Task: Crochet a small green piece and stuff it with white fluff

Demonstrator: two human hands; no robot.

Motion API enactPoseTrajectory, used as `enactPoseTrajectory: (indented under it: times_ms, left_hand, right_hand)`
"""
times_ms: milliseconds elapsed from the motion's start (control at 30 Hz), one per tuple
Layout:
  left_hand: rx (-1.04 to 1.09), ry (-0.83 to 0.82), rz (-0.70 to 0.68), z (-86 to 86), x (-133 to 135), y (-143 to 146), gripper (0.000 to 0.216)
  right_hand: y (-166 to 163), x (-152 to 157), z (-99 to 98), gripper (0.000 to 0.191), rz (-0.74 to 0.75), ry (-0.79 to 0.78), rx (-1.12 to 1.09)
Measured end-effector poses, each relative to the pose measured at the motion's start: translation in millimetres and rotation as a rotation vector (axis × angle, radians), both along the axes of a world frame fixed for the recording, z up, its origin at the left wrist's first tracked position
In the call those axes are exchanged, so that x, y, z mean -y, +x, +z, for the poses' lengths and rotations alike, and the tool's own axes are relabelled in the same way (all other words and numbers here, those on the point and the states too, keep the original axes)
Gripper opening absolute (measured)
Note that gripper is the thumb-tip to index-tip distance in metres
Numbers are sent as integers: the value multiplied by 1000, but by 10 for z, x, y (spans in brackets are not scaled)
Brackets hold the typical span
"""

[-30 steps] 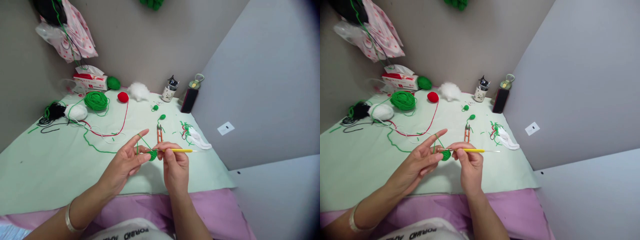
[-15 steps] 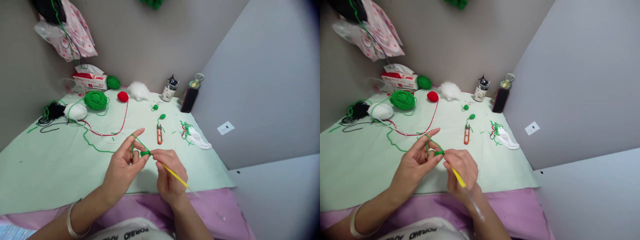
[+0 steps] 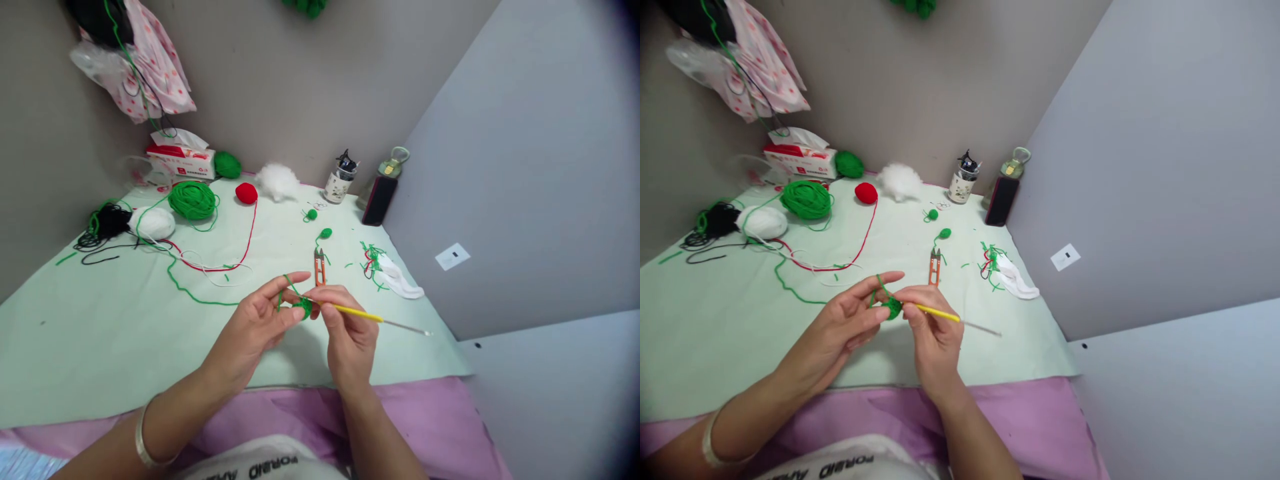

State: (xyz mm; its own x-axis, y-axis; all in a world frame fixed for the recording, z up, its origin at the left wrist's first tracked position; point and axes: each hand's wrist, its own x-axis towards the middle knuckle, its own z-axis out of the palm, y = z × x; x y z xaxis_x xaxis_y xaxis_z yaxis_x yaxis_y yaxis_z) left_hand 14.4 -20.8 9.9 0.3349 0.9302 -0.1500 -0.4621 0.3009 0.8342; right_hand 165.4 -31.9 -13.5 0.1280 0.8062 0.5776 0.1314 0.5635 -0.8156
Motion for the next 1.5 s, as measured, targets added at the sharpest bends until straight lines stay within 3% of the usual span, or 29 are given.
enactPoseTrajectory:
  times_ms: [133, 233, 333, 433, 633, 900, 1067, 1233, 1300, 1367, 1433, 1500]
  left_hand:
    - [-12, 22, 58, -21, 21, 42, 54]
    - [86, -85, -34, -44, -17, 28, 48]
    - [188, -175, -103, -56, -69, -5, 35]
    - [157, -120, -51, -50, -82, -13, 31]
    - [-66, 74, -9, -56, -37, 12, 31]
    - [-113, 98, -26, -76, -50, -66, 27]
    - [-220, 181, 52, -74, -20, -60, 28]
    - [-331, 261, 208, -73, 72, 4, 33]
    - [-236, 199, 179, -80, 82, 31, 41]
    - [-69, 66, 54, -89, 58, 41, 45]
    - [75, -67, -64, -91, 12, 31, 42]
    - [133, -122, -87, -80, -32, 11, 36]
  right_hand:
    - [-22, 71, -53, 29, -162, 180, 292]
    - [-5, 88, -57, 36, -245, 316, 451]
    - [26, 50, -23, 26, -192, 197, 189]
    - [39, 4, 7, 20, -71, -10, -113]
    - [43, -15, -5, 17, -9, -132, -99]
    - [87, -30, 58, 24, 107, -198, -241]
    - [99, 71, 104, 22, 34, -73, -18]
    - [46, 112, -10, 31, -138, 300, 481]
    - [17, 102, -84, 35, -264, 411, 610]
    - [7, 90, -121, 36, -324, 446, 607]
    - [21, 79, -102, 34, -255, 371, 461]
    - [47, 64, -46, 28, -159, 233, 212]
